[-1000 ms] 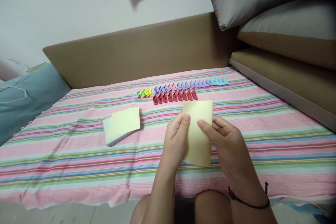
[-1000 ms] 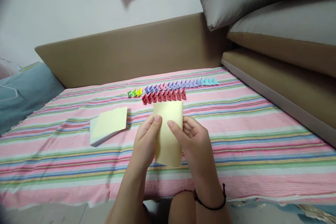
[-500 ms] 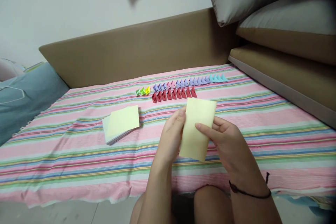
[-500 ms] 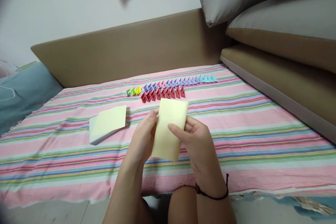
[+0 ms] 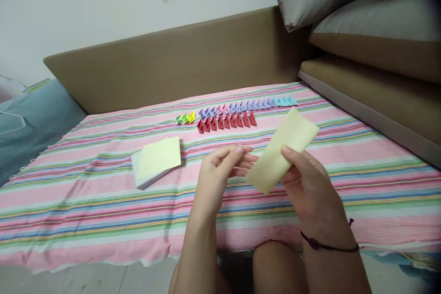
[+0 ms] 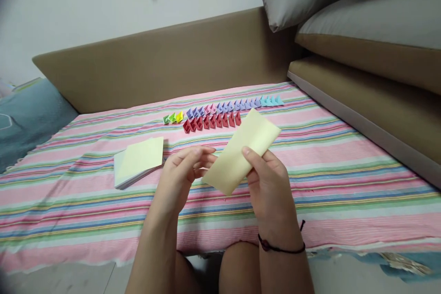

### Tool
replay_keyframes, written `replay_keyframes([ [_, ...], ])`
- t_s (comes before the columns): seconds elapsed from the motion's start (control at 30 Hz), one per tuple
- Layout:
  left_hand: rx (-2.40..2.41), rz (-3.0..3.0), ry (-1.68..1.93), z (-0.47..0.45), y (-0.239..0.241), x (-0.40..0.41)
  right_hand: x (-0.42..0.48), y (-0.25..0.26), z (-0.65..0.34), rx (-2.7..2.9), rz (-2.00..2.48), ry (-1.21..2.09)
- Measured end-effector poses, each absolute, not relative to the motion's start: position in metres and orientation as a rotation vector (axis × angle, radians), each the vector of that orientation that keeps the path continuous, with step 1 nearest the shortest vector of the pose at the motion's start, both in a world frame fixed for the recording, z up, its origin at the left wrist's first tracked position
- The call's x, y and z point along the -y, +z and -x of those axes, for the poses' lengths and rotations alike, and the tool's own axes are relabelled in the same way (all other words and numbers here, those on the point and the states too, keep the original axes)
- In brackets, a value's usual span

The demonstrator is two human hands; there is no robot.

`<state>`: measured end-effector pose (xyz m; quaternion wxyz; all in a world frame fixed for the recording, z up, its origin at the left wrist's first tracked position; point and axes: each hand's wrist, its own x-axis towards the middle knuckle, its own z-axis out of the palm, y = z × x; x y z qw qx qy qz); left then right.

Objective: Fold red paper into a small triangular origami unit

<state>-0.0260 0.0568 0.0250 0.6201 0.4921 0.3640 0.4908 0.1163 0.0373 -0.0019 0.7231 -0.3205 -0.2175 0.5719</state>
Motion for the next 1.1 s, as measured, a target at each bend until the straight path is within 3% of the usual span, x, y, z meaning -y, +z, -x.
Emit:
replay_keyframes([
  [0.2,-0.705,-1.094,1.149,0.024,0.024,-0.060,-0.046,-0.009,-0.126,0.131,-0.610,1.587],
  [0.27,-0.726,-1.109,1.133,0.023,0.023,-0.062,-0.046,-0.007,-0.129,0.093,-0.829,1.741],
  [0.37,-0.751,-1.118,1.125,0.020,0.023,-0.065,-0.042,0.000,-0.128,0.003,-1.022,1.660],
  [0.57,-0.790,-1.139,1.145,0.016,0.023,-0.068,-0.034,0.013,-0.109,0.086,-1.059,1.334],
  [0.7,-0.807,-1.157,1.152,0.016,0.021,-0.069,-0.036,0.010,-0.108,0.265,-0.852,1.115],
  [0.93,-0.623,-1.509,1.410,0.008,0.021,-0.059,-0.049,-0.003,-0.123,0.174,-0.683,1.386],
  [1.1,-0.550,-2.389,1.705,-0.012,0.035,-0.025,-0.059,-0.007,-0.113,-0.008,-1.383,1.345],
])
